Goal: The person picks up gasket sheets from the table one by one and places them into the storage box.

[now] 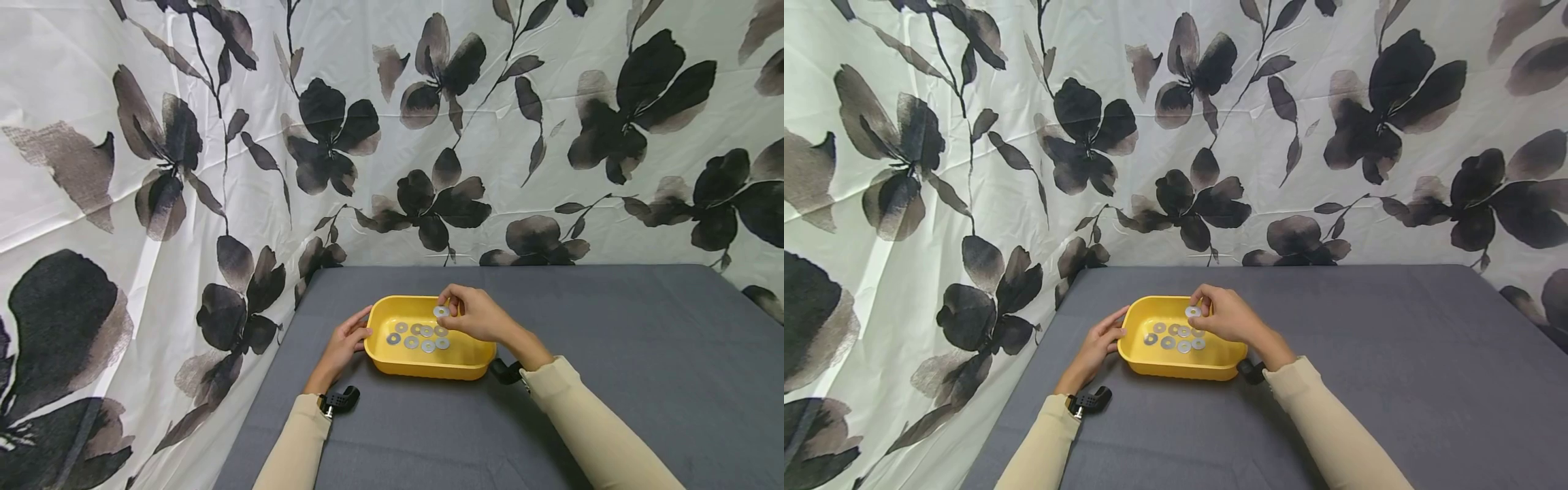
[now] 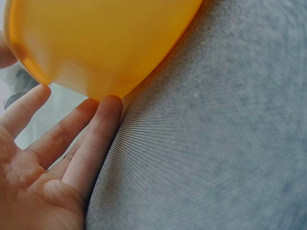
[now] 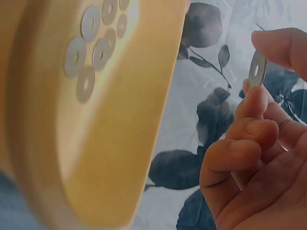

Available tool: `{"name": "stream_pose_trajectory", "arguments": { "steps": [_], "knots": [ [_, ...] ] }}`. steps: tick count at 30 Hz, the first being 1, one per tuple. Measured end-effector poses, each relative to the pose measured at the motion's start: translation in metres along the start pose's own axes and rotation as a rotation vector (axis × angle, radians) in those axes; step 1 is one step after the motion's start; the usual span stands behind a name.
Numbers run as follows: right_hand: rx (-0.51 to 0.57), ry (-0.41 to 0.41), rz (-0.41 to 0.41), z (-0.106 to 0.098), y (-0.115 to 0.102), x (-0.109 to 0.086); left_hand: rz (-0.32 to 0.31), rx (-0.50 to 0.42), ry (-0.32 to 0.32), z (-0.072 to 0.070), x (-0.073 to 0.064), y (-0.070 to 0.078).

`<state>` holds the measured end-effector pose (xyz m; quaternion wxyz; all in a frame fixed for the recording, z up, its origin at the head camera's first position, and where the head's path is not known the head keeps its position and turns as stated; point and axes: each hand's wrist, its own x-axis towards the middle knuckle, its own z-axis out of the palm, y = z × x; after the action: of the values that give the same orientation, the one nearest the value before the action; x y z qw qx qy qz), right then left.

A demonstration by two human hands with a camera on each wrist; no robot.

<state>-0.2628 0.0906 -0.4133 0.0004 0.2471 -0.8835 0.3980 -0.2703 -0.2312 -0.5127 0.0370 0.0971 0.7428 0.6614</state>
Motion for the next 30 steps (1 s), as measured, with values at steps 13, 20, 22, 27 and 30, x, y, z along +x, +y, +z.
{"name": "stream_pose_trajectory", "arguments": {
  "steps": [13, 20, 22, 27, 30],
  "knots": [
    [-0.005, -0.071, 0.01, 0.032, -0.012, 0.013, 0.0, -0.001, 0.001, -0.001, 0.0, 0.0],
    [-0.036, -0.094, 0.007, 0.049, -0.017, 0.017, -0.003, -0.017, 0.0, -0.001, 0.0, -0.001],
    [-0.035, -0.093, 0.003, 0.054, -0.017, 0.018, -0.001, -0.017, 0.002, 0.0, 0.0, -0.002],
    [-0.033, -0.095, -0.005, 0.064, -0.016, 0.02, -0.001, -0.007, 0.004, -0.001, 0.0, -0.003],
    [-0.042, -0.096, -0.013, 0.068, -0.016, 0.021, 0.008, -0.005, 0.002, -0.001, 0.0, -0.003]
  ]
}}
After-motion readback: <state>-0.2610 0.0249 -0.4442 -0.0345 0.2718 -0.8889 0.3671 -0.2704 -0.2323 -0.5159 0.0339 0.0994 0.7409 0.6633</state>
